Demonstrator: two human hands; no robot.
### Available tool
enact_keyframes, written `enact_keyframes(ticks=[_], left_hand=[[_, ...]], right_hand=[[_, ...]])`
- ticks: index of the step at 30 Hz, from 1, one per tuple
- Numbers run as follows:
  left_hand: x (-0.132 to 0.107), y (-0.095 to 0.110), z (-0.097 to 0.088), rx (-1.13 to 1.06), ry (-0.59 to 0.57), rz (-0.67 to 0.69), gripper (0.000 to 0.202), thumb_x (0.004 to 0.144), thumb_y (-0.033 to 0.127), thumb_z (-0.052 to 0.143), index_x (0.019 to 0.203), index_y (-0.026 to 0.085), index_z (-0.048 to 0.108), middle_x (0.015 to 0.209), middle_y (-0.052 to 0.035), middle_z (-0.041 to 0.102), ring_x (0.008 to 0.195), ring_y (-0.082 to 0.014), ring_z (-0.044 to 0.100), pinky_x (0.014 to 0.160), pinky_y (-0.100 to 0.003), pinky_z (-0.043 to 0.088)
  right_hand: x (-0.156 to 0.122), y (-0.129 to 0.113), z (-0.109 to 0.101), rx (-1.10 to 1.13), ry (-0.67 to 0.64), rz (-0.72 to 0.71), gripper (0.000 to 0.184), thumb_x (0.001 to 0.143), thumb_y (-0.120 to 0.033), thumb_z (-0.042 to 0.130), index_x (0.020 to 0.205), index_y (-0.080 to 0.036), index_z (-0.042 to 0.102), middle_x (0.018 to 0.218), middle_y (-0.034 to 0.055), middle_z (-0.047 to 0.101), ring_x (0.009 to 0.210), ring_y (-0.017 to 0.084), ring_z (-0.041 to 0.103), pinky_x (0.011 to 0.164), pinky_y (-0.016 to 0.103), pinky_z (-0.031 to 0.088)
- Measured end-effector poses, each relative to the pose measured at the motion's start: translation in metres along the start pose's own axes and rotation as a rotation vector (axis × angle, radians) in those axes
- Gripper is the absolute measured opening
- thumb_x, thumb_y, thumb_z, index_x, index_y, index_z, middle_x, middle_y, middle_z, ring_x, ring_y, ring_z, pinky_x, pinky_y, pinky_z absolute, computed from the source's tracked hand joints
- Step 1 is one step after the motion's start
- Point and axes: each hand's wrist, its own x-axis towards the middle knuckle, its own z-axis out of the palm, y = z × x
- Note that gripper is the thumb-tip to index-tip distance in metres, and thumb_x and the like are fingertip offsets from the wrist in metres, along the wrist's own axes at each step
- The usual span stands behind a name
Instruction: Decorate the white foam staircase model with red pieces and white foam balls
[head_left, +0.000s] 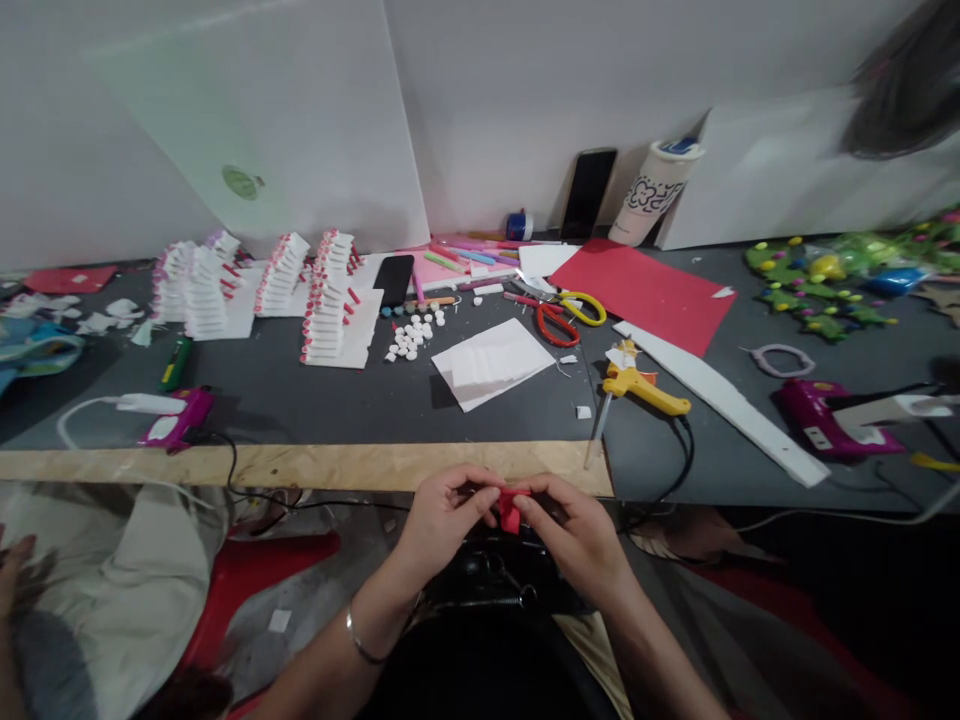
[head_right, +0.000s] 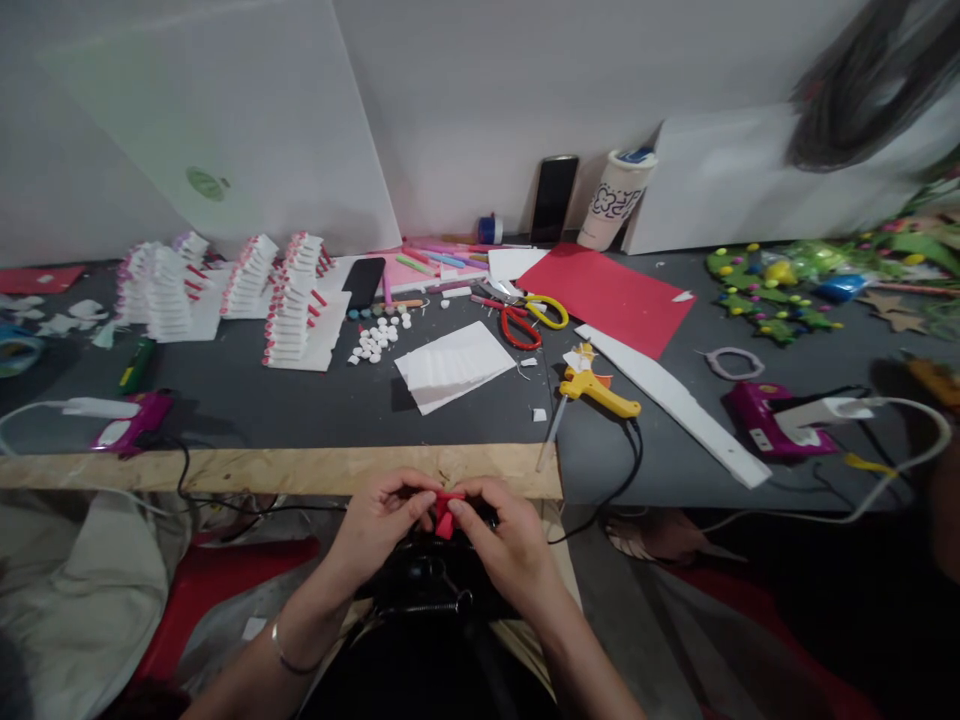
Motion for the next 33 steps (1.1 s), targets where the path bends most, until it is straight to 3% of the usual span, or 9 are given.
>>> enact_keyframes(ticks=[4,6,11,19,23,26,33], left_hand=[[-0.002,0.003,-0.001,0.132,0.026,0.142,0.013,0.082,0.03,0.067,0.084,0.018,0.072,0.084,-0.0055,0.072,0.077,-0.0161,0.067,0.07,-0.027,0.056],[-0.003,0.004,0.0,0.121,0.018,0.142,0.012,0.082,0.028,0.067,0.086,0.018,0.072,0.087,-0.0056,0.072,0.08,-0.0166,0.068,0.074,-0.028,0.056],[-0.002,0.0,0.005,0.004,-0.001,0.018,0.016,0.084,0.031,0.067,0.092,0.017,0.069,0.083,-0.004,0.072,0.072,-0.0153,0.068,0.069,-0.027,0.056],[0.001,0.001,0.004,0.107,0.001,0.207,0.008,0.082,0.025,0.069,0.081,0.017,0.068,0.082,-0.0035,0.067,0.077,-0.0149,0.065,0.072,-0.026,0.053],[0.0,-0.001,0.006,0.02,-0.003,0.066,0.014,0.084,0.029,0.067,0.091,0.018,0.066,0.081,-0.0022,0.067,0.07,-0.0133,0.064,0.066,-0.025,0.053],[0.001,-0.004,0.007,-0.05,-0.012,0.003,0.015,0.085,0.032,0.065,0.087,0.017,0.066,0.07,-0.0003,0.064,0.062,-0.0119,0.06,0.06,-0.023,0.05],[0.0,-0.001,0.003,0.017,0.0,0.125,0.005,0.079,0.022,0.07,0.081,0.018,0.068,0.08,-0.0021,0.067,0.074,-0.0135,0.063,0.069,-0.024,0.051]], right_hand=[[0.0,0.0,0.002,0.028,0.005,0.022,0.024,0.091,-0.041,0.059,0.091,-0.021,0.073,0.086,0.0045,0.075,0.079,0.019,0.069,0.075,0.03,0.055],[0.0,0.0,0.002,0.034,0.027,0.021,0.025,0.091,-0.041,0.059,0.09,-0.021,0.073,0.085,0.0051,0.075,0.078,0.019,0.069,0.073,0.029,0.055],[-0.001,0.001,0.004,0.011,0.068,-0.018,0.021,0.091,-0.039,0.06,0.093,-0.022,0.073,0.09,0.006,0.075,0.082,0.019,0.069,0.076,0.031,0.054],[-0.001,0.003,0.006,0.098,0.091,0.042,0.022,0.088,-0.042,0.065,0.089,-0.021,0.071,0.082,0.0048,0.073,0.074,0.018,0.068,0.069,0.029,0.055],[-0.001,0.002,0.008,0.07,0.14,0.005,0.017,0.088,-0.038,0.066,0.086,-0.022,0.071,0.08,0.0022,0.072,0.072,0.016,0.067,0.068,0.026,0.053],[-0.001,0.002,0.01,0.026,0.184,-0.065,0.009,0.087,-0.032,0.066,0.086,-0.024,0.072,0.081,0.0008,0.072,0.076,0.016,0.067,0.071,0.025,0.052],[0.0,0.004,0.011,0.067,0.118,-0.006,0.013,0.087,-0.036,0.068,0.091,-0.024,0.072,0.085,0.002,0.075,0.078,0.017,0.069,0.071,0.026,0.054]])
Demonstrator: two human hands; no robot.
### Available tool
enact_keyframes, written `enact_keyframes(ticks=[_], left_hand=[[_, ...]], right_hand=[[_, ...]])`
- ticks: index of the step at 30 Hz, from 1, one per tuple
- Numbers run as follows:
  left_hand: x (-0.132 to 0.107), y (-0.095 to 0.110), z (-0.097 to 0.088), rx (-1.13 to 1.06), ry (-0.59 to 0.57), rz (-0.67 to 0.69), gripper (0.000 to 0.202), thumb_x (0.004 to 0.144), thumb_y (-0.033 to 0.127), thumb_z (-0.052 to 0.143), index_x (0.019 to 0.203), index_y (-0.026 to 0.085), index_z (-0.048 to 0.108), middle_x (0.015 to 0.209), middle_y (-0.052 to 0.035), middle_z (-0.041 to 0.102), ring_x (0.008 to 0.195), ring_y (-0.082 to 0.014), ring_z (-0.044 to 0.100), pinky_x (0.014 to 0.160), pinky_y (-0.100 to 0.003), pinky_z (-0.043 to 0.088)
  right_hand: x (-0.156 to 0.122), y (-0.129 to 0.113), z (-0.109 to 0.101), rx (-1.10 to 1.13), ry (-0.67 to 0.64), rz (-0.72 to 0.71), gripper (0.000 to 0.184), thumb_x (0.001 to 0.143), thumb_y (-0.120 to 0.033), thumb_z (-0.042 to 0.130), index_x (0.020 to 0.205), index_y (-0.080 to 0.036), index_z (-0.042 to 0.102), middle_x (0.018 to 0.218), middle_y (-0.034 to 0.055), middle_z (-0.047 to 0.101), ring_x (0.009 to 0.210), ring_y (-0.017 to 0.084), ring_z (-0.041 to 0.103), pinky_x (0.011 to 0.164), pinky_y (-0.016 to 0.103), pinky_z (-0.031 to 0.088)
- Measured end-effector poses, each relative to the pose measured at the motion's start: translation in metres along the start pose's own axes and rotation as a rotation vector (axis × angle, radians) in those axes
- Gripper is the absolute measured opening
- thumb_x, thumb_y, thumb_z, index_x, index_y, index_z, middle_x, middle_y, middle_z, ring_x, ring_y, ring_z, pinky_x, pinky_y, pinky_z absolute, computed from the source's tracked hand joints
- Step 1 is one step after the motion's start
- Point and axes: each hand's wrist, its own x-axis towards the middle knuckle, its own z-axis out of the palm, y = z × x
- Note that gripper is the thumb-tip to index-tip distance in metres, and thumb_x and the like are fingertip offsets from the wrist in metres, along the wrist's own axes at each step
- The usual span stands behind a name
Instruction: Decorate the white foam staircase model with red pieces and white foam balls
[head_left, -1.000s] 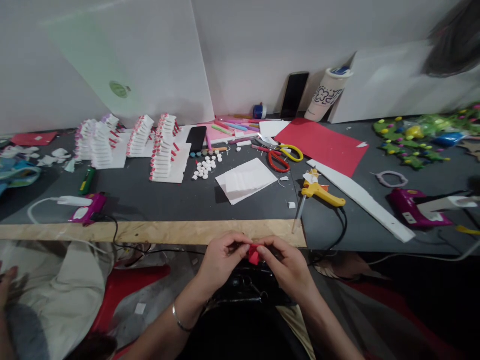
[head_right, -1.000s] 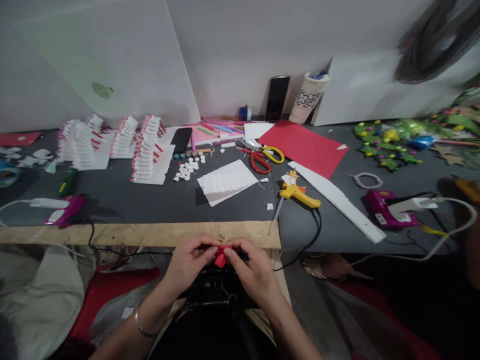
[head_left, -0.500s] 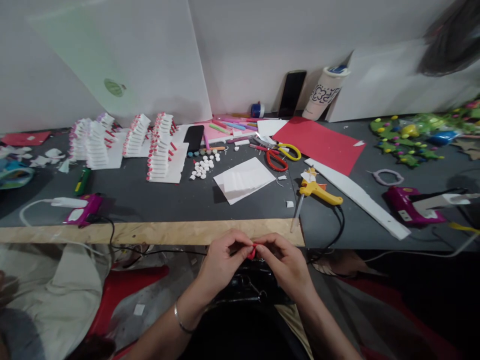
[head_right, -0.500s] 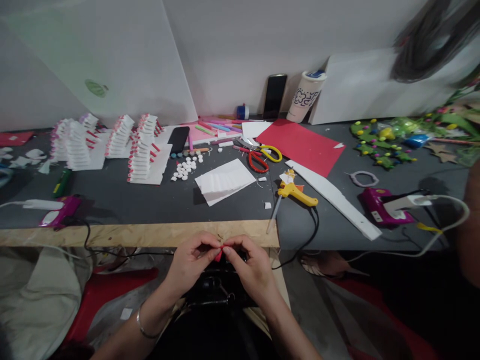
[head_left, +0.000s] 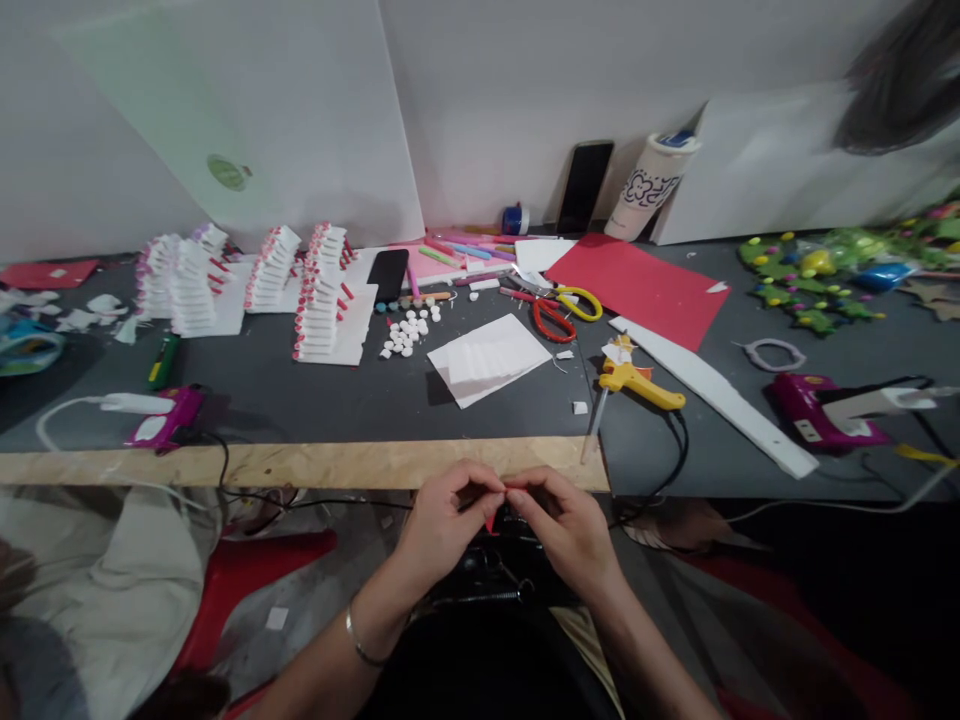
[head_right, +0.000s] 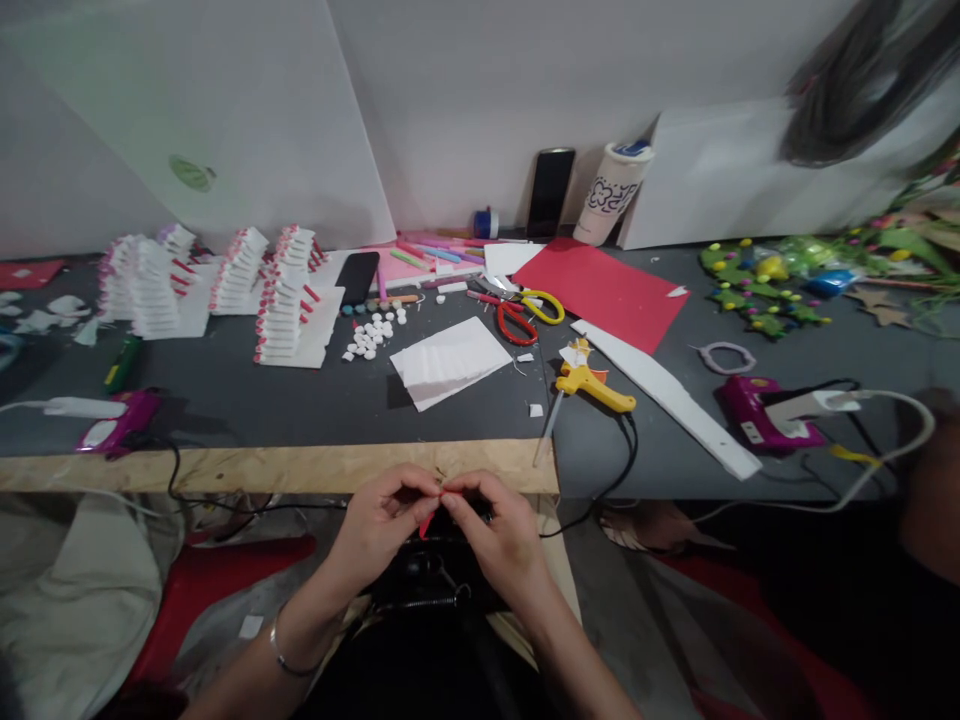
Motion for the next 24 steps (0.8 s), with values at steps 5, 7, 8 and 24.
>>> enact_keyframes(ticks=[5,7,8,24], left_hand=[[-0.0016,-0.0004,0.0013,-0.04,0.012,-0.077,0.012,0.081,0.026,0.069,0.088,0.018,0.065,0.075,-0.0003,0.065,0.063,-0.0112,0.06,0.06,-0.022,0.048],[-0.0005,-0.0005,0.0015,-0.082,0.005,-0.106,0.015,0.082,0.03,0.069,0.085,0.017,0.064,0.066,0.0015,0.062,0.057,-0.0102,0.056,0.057,-0.022,0.047],[0.0002,-0.0003,0.0013,-0.093,0.007,-0.104,0.016,0.082,0.031,0.069,0.083,0.017,0.063,0.063,0.002,0.061,0.056,-0.0101,0.055,0.057,-0.022,0.047],[0.0005,0.0037,0.0003,-0.144,0.033,-0.125,0.016,0.078,0.03,0.073,0.081,0.017,0.065,0.064,0.001,0.064,0.056,-0.011,0.06,0.058,-0.023,0.051]], right_hand=[[0.0,-0.0019,0.0009,-0.015,0.028,-0.051,0.011,0.088,-0.033,0.067,0.086,-0.024,0.072,0.08,0.0007,0.072,0.074,0.016,0.066,0.069,0.025,0.052],[-0.0005,-0.0021,0.0019,-0.026,0.051,-0.11,0.008,0.088,-0.03,0.067,0.085,-0.024,0.071,0.08,0.0007,0.071,0.076,0.016,0.066,0.071,0.025,0.051],[-0.0008,-0.0019,0.0024,-0.03,0.056,-0.133,0.008,0.088,-0.03,0.067,0.085,-0.024,0.071,0.081,0.0009,0.071,0.078,0.016,0.065,0.072,0.026,0.051],[0.0022,-0.002,0.0049,-0.198,0.087,-0.305,0.01,0.092,-0.027,0.061,0.089,-0.025,0.07,0.08,0.0004,0.073,0.075,0.017,0.067,0.086,0.036,0.051]])
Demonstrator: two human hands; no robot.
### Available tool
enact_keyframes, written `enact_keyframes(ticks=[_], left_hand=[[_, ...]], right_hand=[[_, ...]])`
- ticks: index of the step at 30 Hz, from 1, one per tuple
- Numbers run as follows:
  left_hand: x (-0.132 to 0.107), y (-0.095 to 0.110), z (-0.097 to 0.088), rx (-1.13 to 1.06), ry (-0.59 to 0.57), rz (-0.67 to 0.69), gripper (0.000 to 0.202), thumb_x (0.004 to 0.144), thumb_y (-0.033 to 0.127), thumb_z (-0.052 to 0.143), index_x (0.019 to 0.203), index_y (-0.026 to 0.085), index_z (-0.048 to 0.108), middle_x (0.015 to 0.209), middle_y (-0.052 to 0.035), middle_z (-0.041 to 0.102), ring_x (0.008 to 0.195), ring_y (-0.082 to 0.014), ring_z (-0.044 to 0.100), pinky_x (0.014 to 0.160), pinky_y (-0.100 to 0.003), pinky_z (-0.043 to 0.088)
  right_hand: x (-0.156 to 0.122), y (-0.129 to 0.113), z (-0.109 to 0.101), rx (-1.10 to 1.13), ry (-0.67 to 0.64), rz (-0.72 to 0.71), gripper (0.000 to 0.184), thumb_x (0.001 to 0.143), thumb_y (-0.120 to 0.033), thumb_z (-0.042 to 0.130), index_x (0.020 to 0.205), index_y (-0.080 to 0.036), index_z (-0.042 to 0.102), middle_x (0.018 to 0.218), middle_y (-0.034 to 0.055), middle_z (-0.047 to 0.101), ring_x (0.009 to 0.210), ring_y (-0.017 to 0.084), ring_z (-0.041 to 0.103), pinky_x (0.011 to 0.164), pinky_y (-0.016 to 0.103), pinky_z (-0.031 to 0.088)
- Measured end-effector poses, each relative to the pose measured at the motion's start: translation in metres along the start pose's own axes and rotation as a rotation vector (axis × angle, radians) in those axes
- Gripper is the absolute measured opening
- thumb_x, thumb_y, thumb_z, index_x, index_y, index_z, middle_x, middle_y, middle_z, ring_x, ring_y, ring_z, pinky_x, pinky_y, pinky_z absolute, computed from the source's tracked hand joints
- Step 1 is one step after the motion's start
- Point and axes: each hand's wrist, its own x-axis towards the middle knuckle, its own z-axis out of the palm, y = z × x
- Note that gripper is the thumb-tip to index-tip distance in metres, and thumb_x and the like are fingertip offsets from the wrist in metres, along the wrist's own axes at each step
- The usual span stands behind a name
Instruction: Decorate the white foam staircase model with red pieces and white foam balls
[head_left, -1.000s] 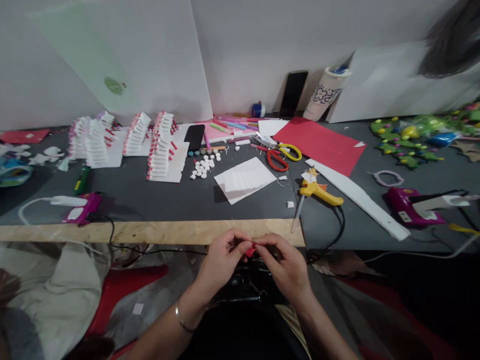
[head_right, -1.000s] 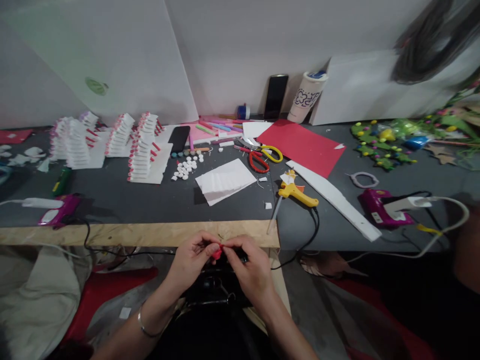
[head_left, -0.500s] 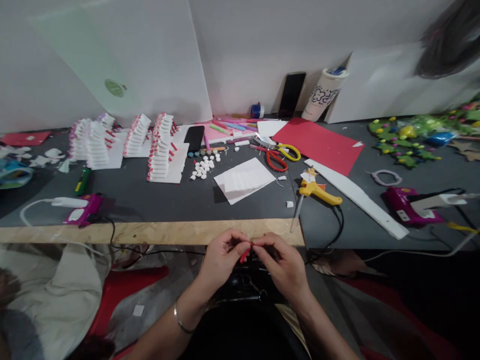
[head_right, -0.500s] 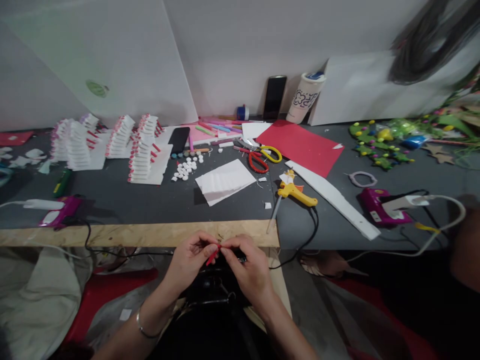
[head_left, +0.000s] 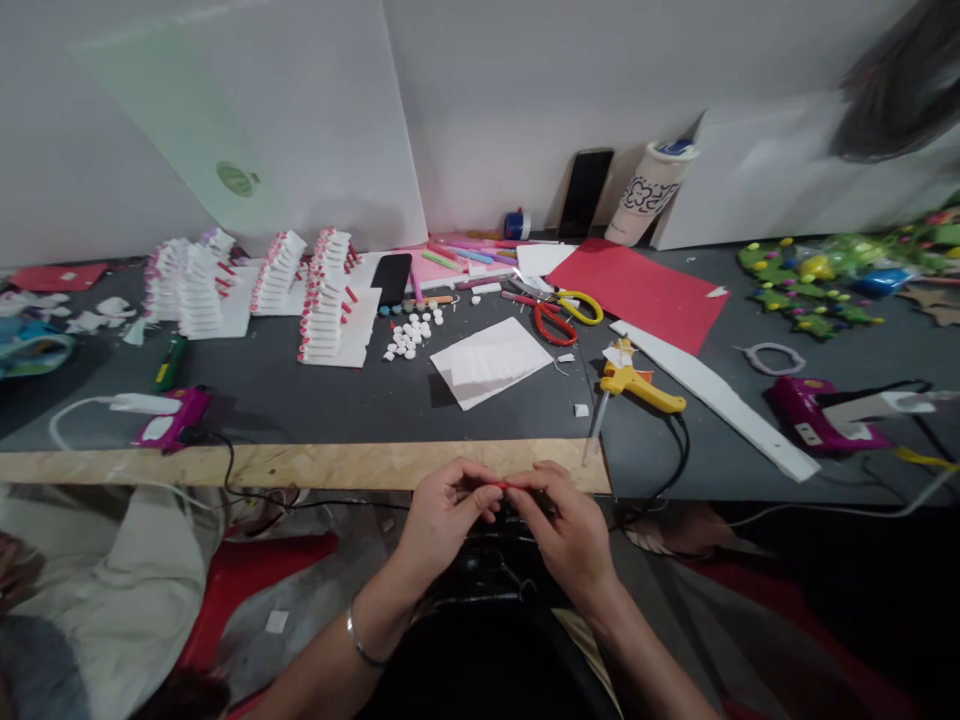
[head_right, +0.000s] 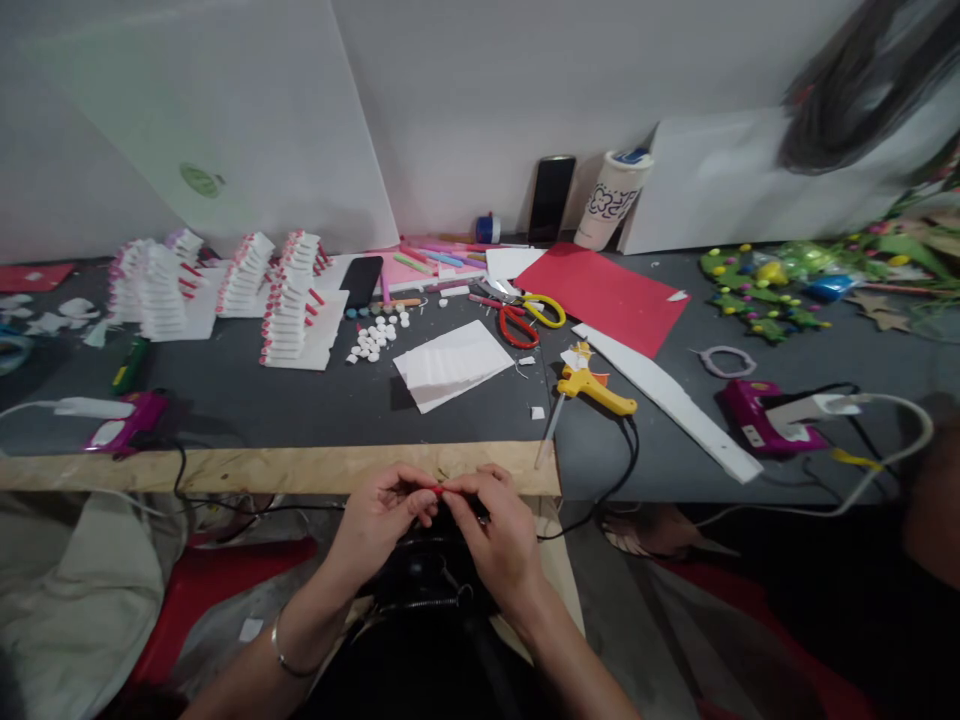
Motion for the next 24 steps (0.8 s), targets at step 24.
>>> enact_keyframes(ticks=[24], left_hand=[[-0.008,0.005,0.005,0.024,0.013,-0.056,0.017,0.075,0.032,0.077,0.077,0.016,0.071,0.063,-0.0018,0.07,0.056,-0.013,0.064,0.059,-0.025,0.055]], right_hand=[[-0.005,-0.008,0.0,0.246,0.055,0.327,0.03,0.09,-0.048,0.06,0.077,-0.022,0.068,0.067,0.0018,0.069,0.065,0.017,0.063,0.063,0.029,0.051]])
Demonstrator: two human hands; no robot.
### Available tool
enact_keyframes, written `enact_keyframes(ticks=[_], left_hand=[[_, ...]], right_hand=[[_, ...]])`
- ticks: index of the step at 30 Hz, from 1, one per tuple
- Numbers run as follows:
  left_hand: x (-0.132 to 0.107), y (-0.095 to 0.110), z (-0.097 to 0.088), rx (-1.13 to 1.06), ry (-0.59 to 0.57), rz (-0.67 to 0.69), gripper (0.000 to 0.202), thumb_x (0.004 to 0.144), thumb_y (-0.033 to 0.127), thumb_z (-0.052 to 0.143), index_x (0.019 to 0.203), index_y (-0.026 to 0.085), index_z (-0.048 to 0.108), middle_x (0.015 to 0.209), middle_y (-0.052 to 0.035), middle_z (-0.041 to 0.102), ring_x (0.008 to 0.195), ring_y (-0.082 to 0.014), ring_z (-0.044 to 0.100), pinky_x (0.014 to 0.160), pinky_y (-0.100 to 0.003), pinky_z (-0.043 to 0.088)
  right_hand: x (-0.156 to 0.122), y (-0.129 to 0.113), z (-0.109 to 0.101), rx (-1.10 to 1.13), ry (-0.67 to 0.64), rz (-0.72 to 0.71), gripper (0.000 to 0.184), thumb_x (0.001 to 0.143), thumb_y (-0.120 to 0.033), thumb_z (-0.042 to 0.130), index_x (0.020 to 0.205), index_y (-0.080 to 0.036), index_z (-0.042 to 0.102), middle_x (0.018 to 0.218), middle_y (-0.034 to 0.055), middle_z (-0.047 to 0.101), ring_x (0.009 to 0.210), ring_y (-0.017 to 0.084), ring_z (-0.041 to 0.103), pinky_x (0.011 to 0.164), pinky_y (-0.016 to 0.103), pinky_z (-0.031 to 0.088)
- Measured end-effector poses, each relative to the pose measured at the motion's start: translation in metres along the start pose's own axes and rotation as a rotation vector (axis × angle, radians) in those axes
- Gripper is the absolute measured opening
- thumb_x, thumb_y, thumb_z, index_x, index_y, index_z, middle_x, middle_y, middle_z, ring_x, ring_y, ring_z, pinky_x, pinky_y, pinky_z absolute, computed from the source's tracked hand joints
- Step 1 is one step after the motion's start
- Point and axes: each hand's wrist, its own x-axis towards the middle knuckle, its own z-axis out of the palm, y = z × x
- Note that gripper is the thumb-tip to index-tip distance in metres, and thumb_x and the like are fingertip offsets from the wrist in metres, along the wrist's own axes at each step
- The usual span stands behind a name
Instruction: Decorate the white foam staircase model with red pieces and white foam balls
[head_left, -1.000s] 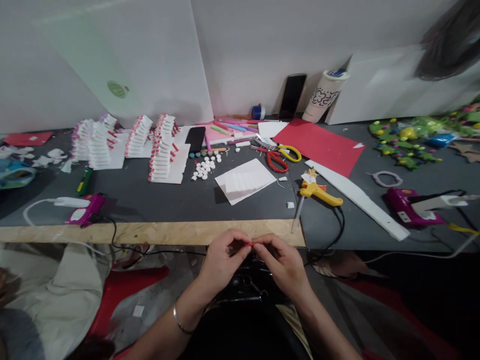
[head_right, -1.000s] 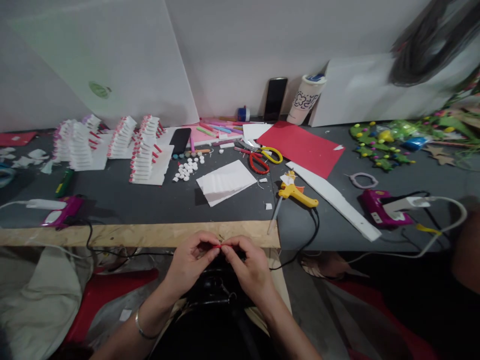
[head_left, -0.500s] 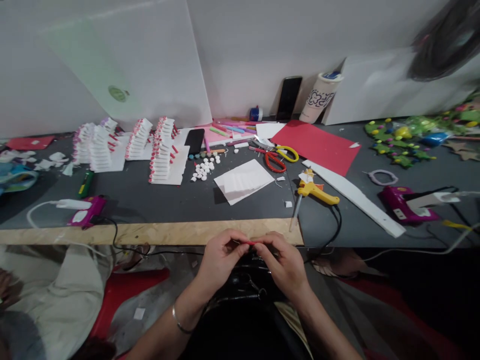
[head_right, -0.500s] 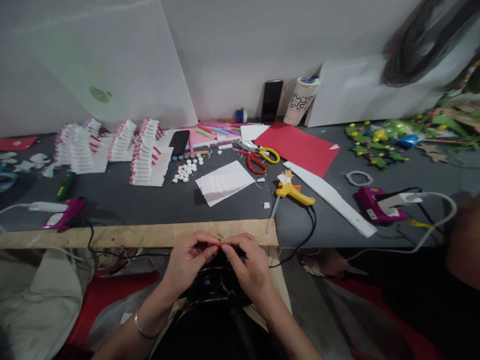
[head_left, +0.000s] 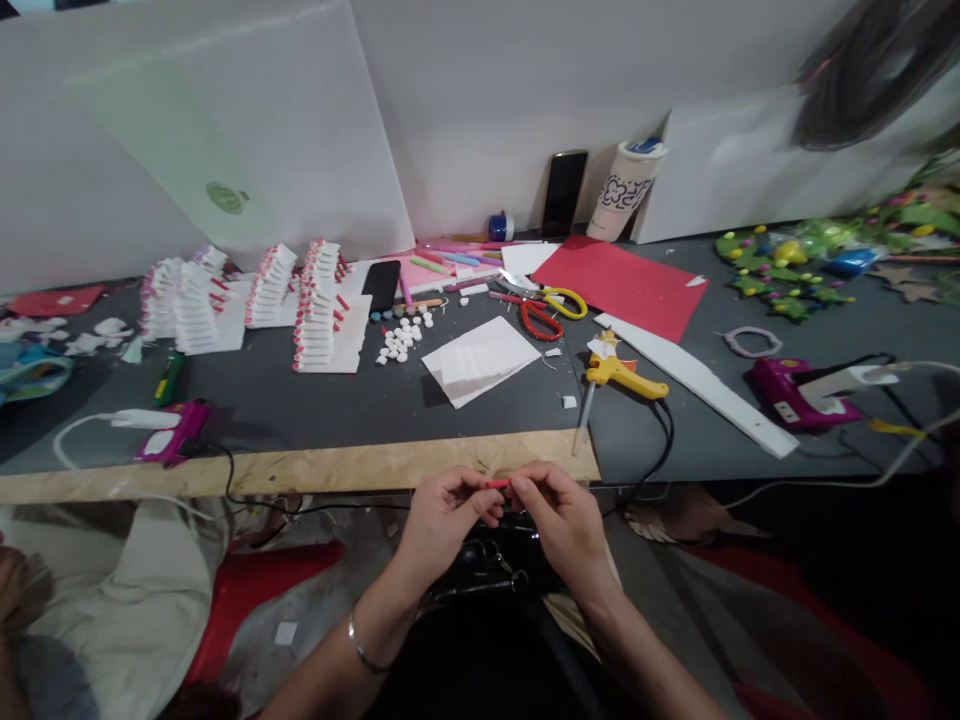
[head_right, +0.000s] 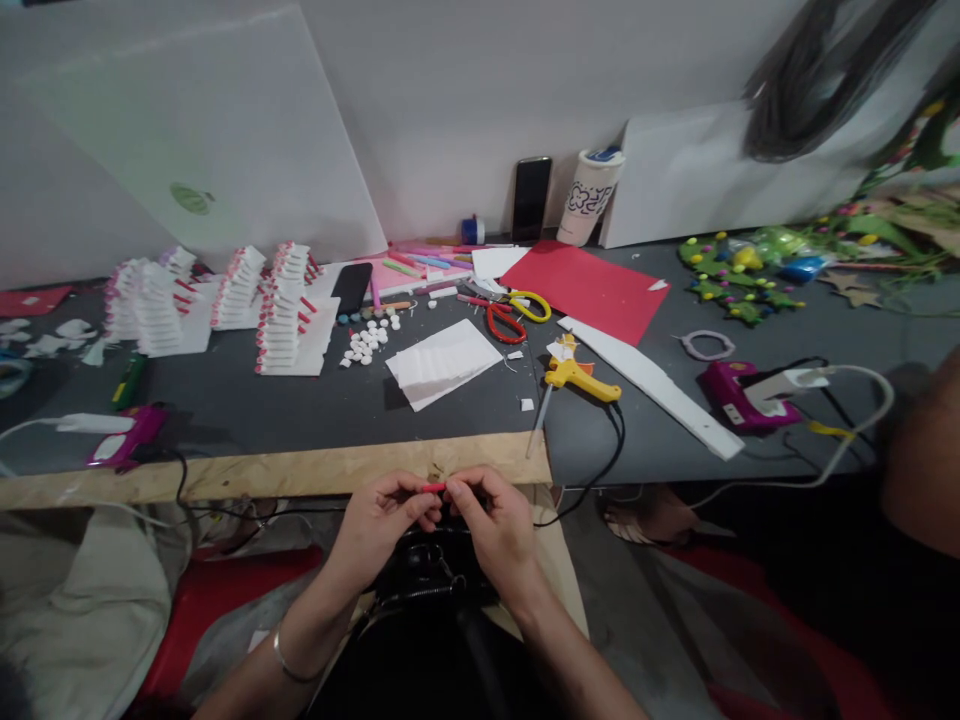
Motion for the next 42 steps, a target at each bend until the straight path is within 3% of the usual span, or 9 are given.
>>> enact_keyframes(ticks=[4,9,12,16,24,32,35,38,42], left_hand=[[-0.001,-0.004,-0.001,-0.067,-0.001,-0.045,0.021,0.072,0.032,0.079,0.081,0.014,0.071,0.066,-0.0022,0.071,0.059,-0.0122,0.065,0.061,-0.023,0.054],[-0.002,-0.007,-0.005,-0.088,0.027,-0.03,0.026,0.071,0.037,0.08,0.081,0.015,0.071,0.068,-0.0019,0.07,0.063,-0.0127,0.064,0.065,-0.025,0.054],[0.002,-0.008,-0.008,-0.069,0.071,0.053,0.024,0.07,0.036,0.082,0.078,0.016,0.072,0.078,-0.0028,0.072,0.072,-0.0136,0.065,0.07,-0.025,0.053],[0.007,-0.011,-0.01,-0.09,0.082,0.081,0.022,0.072,0.035,0.08,0.082,0.017,0.073,0.082,-0.0036,0.073,0.077,-0.0155,0.066,0.074,-0.027,0.054],[0.005,-0.007,-0.009,0.051,0.089,0.199,0.018,0.077,0.035,0.075,0.085,0.018,0.074,0.085,-0.0051,0.073,0.079,-0.0179,0.068,0.077,-0.031,0.057],[0.012,-0.013,-0.006,-0.012,0.116,0.156,0.018,0.079,0.036,0.072,0.086,0.02,0.078,0.088,-0.0052,0.076,0.07,-0.0165,0.068,0.071,-0.031,0.059],[0.014,-0.015,-0.006,-0.037,0.136,0.147,0.017,0.078,0.034,0.074,0.086,0.019,0.076,0.085,-0.0044,0.075,0.072,-0.0166,0.068,0.074,-0.031,0.059],[0.013,-0.013,-0.008,0.024,0.136,0.221,0.013,0.078,0.031,0.074,0.083,0.019,0.075,0.088,-0.0046,0.074,0.081,-0.0175,0.069,0.079,-0.031,0.058],[0.011,-0.011,-0.01,0.028,0.124,0.222,0.023,0.077,0.034,0.075,0.096,0.02,0.073,0.093,-0.0052,0.074,0.085,-0.0183,0.071,0.081,-0.032,0.059]], right_hand=[[0.0,0.004,-0.003,-0.26,0.068,-0.301,0.022,0.094,-0.037,0.058,0.08,-0.025,0.07,0.075,0.0015,0.074,0.075,0.019,0.066,0.091,0.041,0.048],[0.005,0.004,-0.004,-0.355,-0.002,-0.451,0.018,0.095,-0.032,0.058,0.084,-0.026,0.071,0.076,0.0004,0.075,0.066,0.017,0.067,0.097,0.045,0.045],[0.006,0.002,-0.001,-0.288,0.002,-0.374,0.018,0.093,-0.036,0.06,0.083,-0.026,0.072,0.075,0.0016,0.075,0.071,0.019,0.068,0.092,0.044,0.049],[0.007,0.0,0.004,-0.119,-0.009,-0.159,0.017,0.084,-0.04,0.068,0.09,-0.025,0.073,0.085,0.0045,0.074,0.08,0.02,0.069,0.073,0.034,0.057],[0.008,-0.001,0.012,0.068,-0.035,0.035,0.025,0.082,-0.045,0.069,0.084,-0.021,0.071,0.074,0.0027,0.073,0.066,0.018,0.067,0.064,0.03,0.056],[0.01,0.0,0.009,-0.101,0.027,-0.105,0.018,0.088,-0.039,0.065,0.087,-0.025,0.076,0.086,0.0055,0.075,0.084,0.021,0.068,0.08,0.036,0.055],[0.011,-0.001,0.01,-0.028,0.005,-0.04,0.02,0.085,-0.042,0.067,0.088,-0.024,0.076,0.087,0.0053,0.077,0.079,0.021,0.07,0.075,0.034,0.057],[0.012,-0.001,0.011,0.066,-0.043,0.035,0.025,0.084,-0.046,0.067,0.087,-0.022,0.074,0.079,0.004,0.076,0.07,0.019,0.07,0.067,0.032,0.058],[0.011,-0.002,0.01,-0.01,-0.039,-0.011,0.023,0.088,-0.044,0.064,0.086,-0.023,0.072,0.075,0.0028,0.074,0.068,0.019,0.069,0.066,0.031,0.056]])
